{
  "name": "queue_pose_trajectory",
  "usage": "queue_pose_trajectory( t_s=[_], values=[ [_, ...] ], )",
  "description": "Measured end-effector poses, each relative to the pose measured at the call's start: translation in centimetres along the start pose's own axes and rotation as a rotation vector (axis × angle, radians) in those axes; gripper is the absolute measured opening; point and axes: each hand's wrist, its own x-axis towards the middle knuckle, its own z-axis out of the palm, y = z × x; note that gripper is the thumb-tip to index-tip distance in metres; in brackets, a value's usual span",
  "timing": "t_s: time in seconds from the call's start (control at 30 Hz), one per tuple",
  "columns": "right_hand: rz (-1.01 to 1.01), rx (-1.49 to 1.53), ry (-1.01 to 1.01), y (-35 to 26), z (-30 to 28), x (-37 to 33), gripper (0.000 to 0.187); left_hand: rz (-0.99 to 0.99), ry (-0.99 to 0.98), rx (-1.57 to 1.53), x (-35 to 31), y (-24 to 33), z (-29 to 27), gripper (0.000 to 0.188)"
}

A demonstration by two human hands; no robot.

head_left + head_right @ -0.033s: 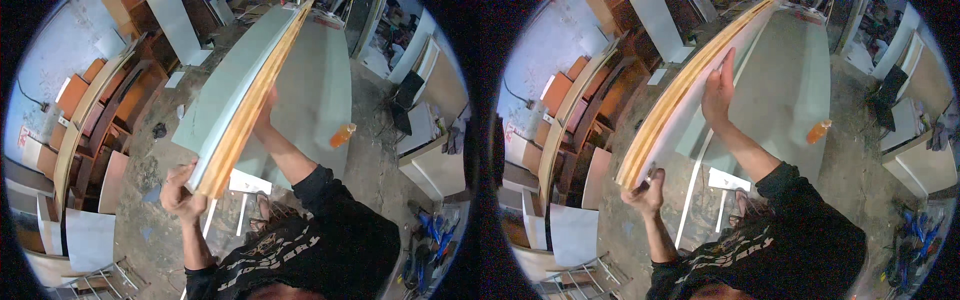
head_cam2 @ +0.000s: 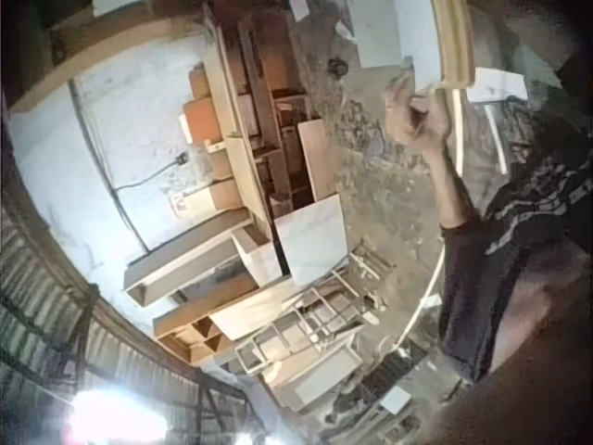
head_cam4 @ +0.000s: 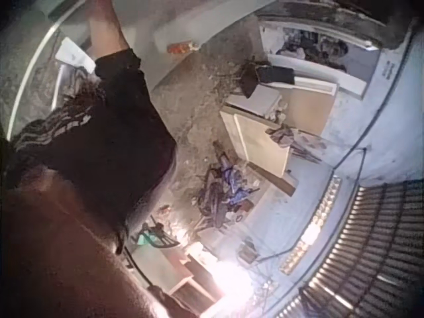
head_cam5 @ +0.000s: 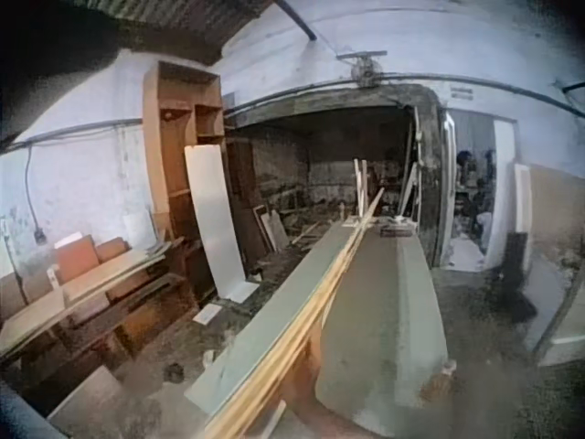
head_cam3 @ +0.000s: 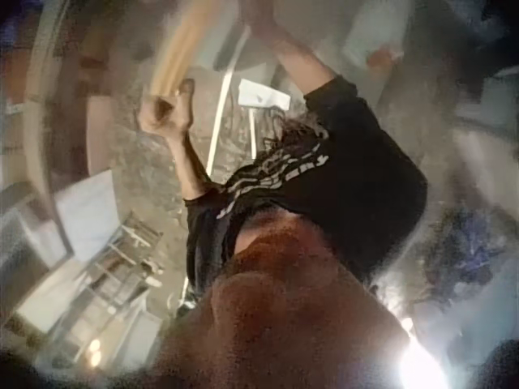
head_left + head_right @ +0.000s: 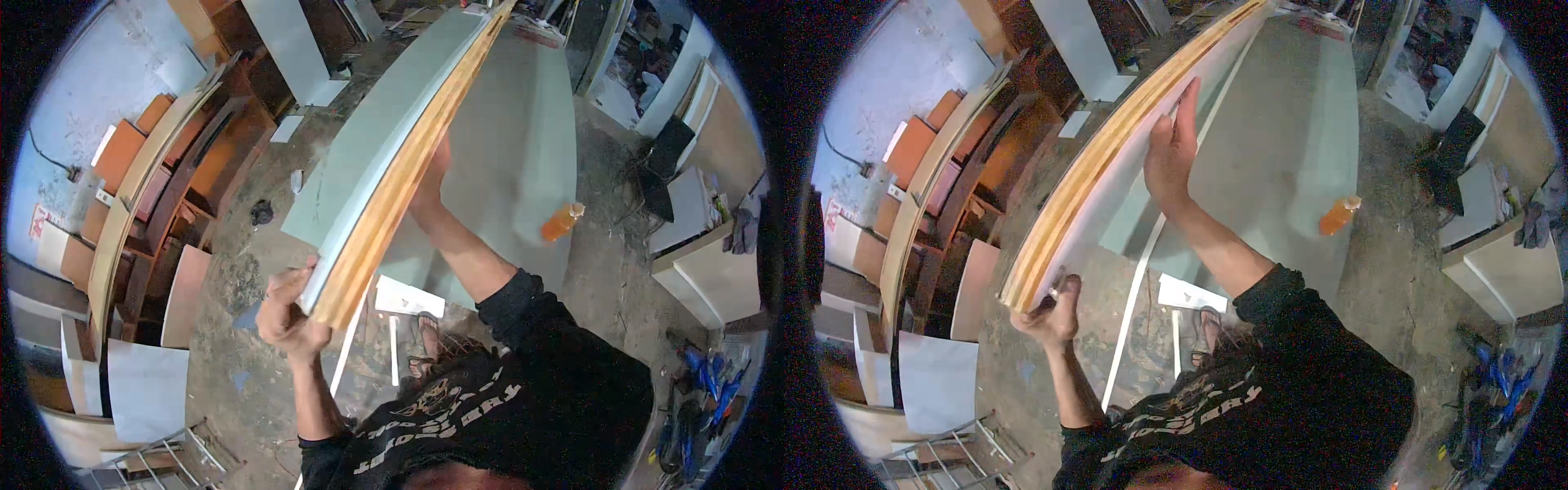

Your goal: The person applies glue from a bottle onto the edge of a curved wooden board and then positions the board on a table.

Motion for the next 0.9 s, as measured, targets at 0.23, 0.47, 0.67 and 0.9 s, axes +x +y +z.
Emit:
queue_pose_trajectory(
  t_s=[0.23, 0.47, 0.67, 0.9],
  values=[
    [0.060, -0.030, -0.103, 2.9, 2.5, -1.2, 0.079, 0.055, -0.044, 0.085, 1.8, -7.3, -4.0, 0.017],
    [0.421, 0.266, -0.096, 4.4, 2.8, -2.8, 0.042, 0.072, -0.061, 0.017, 3.2, -15.1, -7.0, 0.022],
    [0.575, 0.340, -0.068, 7.7, 3.0, -4.9, 0.030, 0.048, -0.162, 0.330, 3.0, -21.4, -9.8, 0.018],
    [0.655, 0.410, -0.215, 13.6, 2.1, -8.3, 0.023, 0.160, -0.277, 0.057, 1.6, -30.3, -11.8, 0.013]
  ],
)
